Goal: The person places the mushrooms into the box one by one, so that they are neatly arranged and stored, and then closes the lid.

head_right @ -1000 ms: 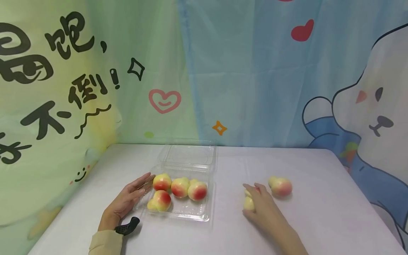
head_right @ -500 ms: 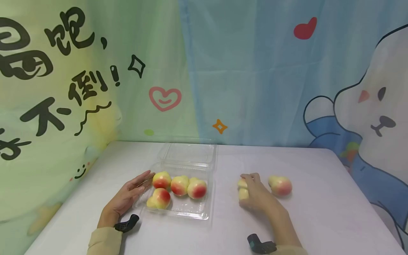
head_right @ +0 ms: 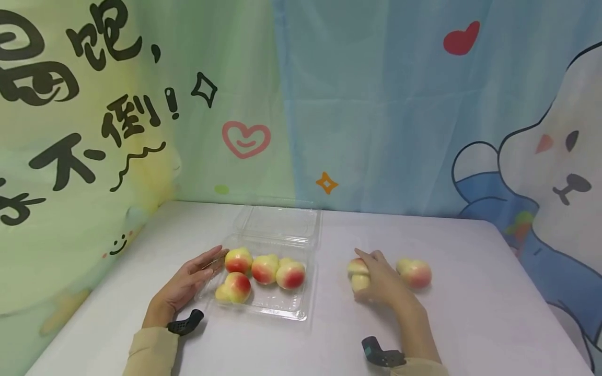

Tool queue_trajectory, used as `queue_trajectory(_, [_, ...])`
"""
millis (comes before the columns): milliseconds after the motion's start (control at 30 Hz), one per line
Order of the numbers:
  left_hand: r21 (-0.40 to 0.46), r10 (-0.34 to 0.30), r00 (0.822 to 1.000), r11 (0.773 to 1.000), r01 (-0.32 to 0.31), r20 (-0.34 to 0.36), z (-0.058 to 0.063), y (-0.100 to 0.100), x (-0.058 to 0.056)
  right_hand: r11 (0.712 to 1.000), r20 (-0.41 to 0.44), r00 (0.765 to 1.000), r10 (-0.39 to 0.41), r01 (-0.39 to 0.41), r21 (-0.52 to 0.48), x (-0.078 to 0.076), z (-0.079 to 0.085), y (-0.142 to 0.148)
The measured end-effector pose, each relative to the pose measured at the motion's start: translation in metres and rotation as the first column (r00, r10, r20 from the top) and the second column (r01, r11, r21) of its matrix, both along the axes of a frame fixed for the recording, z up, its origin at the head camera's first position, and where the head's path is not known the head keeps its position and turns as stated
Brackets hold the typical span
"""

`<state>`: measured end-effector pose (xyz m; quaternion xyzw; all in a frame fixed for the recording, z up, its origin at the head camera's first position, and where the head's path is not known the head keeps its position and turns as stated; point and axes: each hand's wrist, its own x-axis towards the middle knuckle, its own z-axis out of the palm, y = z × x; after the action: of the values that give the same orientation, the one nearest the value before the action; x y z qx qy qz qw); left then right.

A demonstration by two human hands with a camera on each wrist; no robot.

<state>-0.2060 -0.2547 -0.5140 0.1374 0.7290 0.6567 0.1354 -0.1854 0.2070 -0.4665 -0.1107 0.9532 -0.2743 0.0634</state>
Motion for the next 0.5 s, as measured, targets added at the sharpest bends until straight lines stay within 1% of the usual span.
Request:
queue_trajectory(167, [0.027,-0.011,1.0,1.0,0.01,0.016,-0.001,-0.001,-0.002,0.999,0.006,1.0,-0.03,0.03,-0.025,0.001,-0.001,0.002])
queue_trajectory(300, [0.015,0.002,1.0,1.0,-0.003,0.031,-0.003,-0.002,-0.003,0.999,0.017,0.999,-0.047,0.048,-0.027,0.002,-0.004,0.004])
queue_trajectory(400, [-0.002,0.017,0.999,1.0,-0.016,0.033,-0.003,-0.001,-0.003,0.998,-0.006,0.999,-0.039,0.039,-0.04,0.002,-0.008,0.006])
queue_trajectory(500, [0.007,0.015,0.999,1.0,-0.016,0.03,-0.003,0.0,-0.002,0.999,-0.064,0.998,-0.029,0.026,-0.045,0.002,-0.012,0.007])
